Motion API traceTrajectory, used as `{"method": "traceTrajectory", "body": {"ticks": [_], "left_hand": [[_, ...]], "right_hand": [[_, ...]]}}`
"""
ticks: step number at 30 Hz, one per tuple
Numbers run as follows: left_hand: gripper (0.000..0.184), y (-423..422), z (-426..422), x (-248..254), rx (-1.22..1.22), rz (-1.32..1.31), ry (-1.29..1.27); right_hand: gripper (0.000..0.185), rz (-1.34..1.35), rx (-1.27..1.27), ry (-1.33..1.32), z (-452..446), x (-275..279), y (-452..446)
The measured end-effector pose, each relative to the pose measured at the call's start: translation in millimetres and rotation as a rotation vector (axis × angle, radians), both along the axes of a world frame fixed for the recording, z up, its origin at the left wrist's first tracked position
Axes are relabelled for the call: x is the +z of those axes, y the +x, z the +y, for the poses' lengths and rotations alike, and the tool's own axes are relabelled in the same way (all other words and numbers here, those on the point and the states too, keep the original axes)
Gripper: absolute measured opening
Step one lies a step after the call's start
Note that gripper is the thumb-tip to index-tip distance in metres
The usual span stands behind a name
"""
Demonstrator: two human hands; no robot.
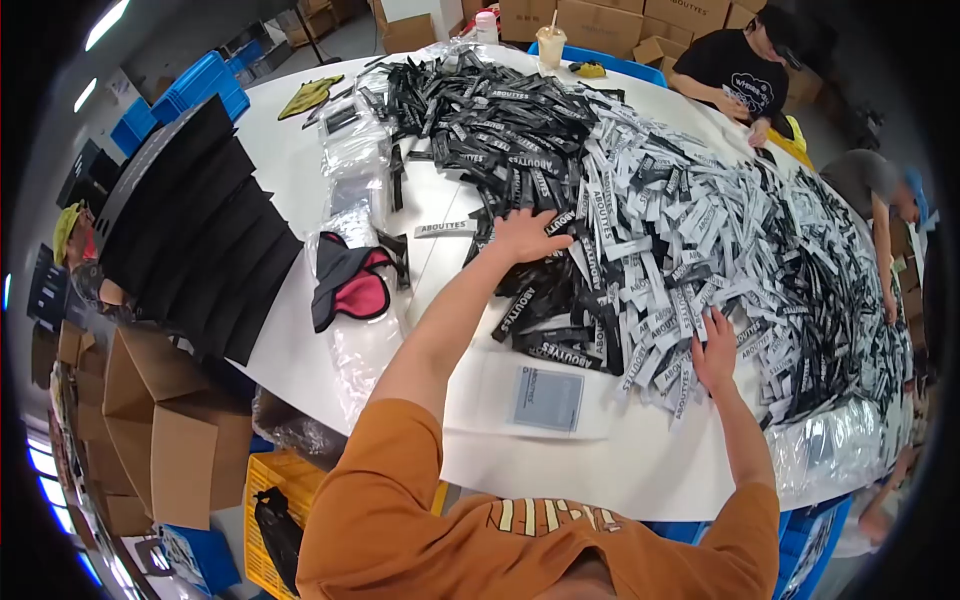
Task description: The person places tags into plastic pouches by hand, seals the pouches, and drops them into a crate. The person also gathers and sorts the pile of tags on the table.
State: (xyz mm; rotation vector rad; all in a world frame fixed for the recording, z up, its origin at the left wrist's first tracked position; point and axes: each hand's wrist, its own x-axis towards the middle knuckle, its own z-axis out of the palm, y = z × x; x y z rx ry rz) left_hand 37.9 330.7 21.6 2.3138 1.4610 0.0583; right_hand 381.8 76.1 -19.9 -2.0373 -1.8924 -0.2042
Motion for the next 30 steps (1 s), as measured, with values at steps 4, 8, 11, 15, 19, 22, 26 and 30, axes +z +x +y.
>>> {"method": "traceTrajectory", "body": {"ticks": [4,8,11,15,19,22,26,30], "left_hand": [[0.093,0,-41,-7,-0.070,-0.057,-0.046],[0.094,-4,-39,-5,-0.175,-0.196,-0.203],[0.082,-16,-5,11,-0.374,-0.250,-0.366],[0.052,-33,51,51,-0.320,-0.242,-0.832],[0.039,-58,87,62,-0.176,-0.268,-1.028],[0.030,-79,110,74,-0.040,-0.406,-0.958],[0.035,-113,193,60,0.077,-0.518,-0.369],[0.065,-141,286,77,0.224,-0.183,0.302]], "right_hand": [[0.044,0.004,-0.002,0.001,-6,0,-3],[0.044,0.003,0.009,0.017,-2,-1,-1],[0.046,0.013,0.040,0.028,-1,-2,3],[0.051,0.026,0.021,-0.042,2,5,2],[0.055,0.068,0.029,-0.105,5,7,6],[0.056,0.046,-0.016,-0.181,9,14,3],[0.058,0.035,-0.062,-0.267,12,15,1],[0.060,0.027,-0.067,-0.317,9,8,4]]}}
